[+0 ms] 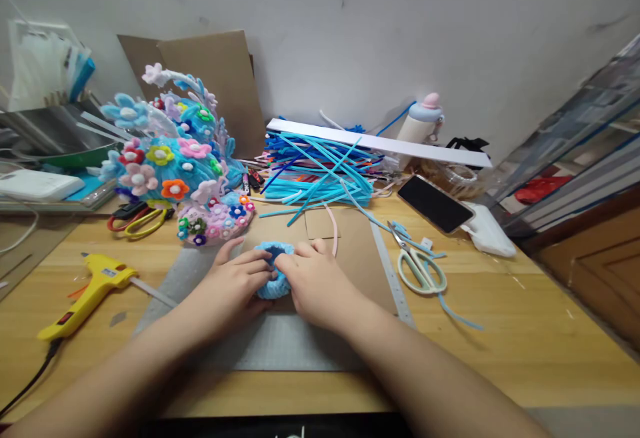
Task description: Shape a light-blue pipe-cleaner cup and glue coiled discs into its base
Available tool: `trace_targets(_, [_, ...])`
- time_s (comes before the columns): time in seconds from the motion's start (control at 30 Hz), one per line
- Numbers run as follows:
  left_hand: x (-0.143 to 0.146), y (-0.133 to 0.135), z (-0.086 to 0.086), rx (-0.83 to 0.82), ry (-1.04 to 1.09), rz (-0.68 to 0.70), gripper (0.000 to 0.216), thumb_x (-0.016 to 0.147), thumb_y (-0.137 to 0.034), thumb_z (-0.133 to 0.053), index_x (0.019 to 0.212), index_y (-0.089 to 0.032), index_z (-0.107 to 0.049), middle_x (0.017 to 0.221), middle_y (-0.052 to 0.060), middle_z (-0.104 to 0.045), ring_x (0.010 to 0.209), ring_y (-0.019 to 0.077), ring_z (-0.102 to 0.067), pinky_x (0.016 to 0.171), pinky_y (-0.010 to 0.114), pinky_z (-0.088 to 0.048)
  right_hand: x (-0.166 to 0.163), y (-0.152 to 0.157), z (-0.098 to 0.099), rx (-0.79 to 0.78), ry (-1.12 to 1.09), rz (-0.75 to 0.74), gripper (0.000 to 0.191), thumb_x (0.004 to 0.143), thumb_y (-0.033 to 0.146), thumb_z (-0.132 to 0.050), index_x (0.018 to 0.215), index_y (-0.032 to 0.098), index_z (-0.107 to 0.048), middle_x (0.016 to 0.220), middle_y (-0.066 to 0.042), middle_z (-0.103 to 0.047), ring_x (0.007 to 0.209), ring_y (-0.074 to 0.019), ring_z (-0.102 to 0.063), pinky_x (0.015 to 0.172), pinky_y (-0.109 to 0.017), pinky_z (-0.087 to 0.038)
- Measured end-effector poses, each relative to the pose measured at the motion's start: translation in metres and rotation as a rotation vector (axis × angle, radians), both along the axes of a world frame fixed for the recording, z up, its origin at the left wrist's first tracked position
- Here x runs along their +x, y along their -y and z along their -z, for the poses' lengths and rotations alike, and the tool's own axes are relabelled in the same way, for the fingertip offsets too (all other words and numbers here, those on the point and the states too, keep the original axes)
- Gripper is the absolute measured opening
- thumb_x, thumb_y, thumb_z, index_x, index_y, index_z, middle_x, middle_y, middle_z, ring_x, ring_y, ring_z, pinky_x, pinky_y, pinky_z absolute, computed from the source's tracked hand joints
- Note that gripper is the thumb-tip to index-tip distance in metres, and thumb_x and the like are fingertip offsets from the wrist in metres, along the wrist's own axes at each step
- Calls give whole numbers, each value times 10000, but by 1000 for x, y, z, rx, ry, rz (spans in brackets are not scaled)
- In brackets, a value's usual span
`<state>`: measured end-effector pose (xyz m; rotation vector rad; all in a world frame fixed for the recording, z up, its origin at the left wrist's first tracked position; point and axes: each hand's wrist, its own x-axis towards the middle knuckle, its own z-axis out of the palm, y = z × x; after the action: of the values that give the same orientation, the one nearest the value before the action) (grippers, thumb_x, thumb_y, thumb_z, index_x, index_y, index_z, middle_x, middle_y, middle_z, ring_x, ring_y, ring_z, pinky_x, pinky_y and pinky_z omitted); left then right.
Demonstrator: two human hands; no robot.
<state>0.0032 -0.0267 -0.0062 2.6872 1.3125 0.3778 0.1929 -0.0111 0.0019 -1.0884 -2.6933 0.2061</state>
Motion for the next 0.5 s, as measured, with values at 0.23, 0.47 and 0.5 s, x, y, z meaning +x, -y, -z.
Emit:
trace_targets(0.23, [2,-5,-3,-23,-10,0,99,707,-251,-656,792,-205,-674,887,26,-699,1065,228,-571,1081,493,-107,-13,-1,1,31,84,45,193,773,101,-455,929,163,-550,823,-84,-598,834,-230,-486,775,-346,-268])
trace_targets(0.47, [0,-5,-1,-29,-3,2,103,694,-245,-658,781,-196,-680,873,39,-694,1047,243,-571,1076,497,-123,-12,1,-4,22,54,48,229,722,91,-467,925,167,-539,813,-86,-596,829,-230,-482,806,-365,-264])
trace_targets(0.5, [0,-4,-1,-33,3,4,115,701,-244,-653,802,-197,-681,887,44,-695,1053,247,-567,1075,499,-125,-11,2,-5,18,33,38,228,716,86,-466,915,173,-537,813,-82,-595,833,-226,-481,815,-367,-262])
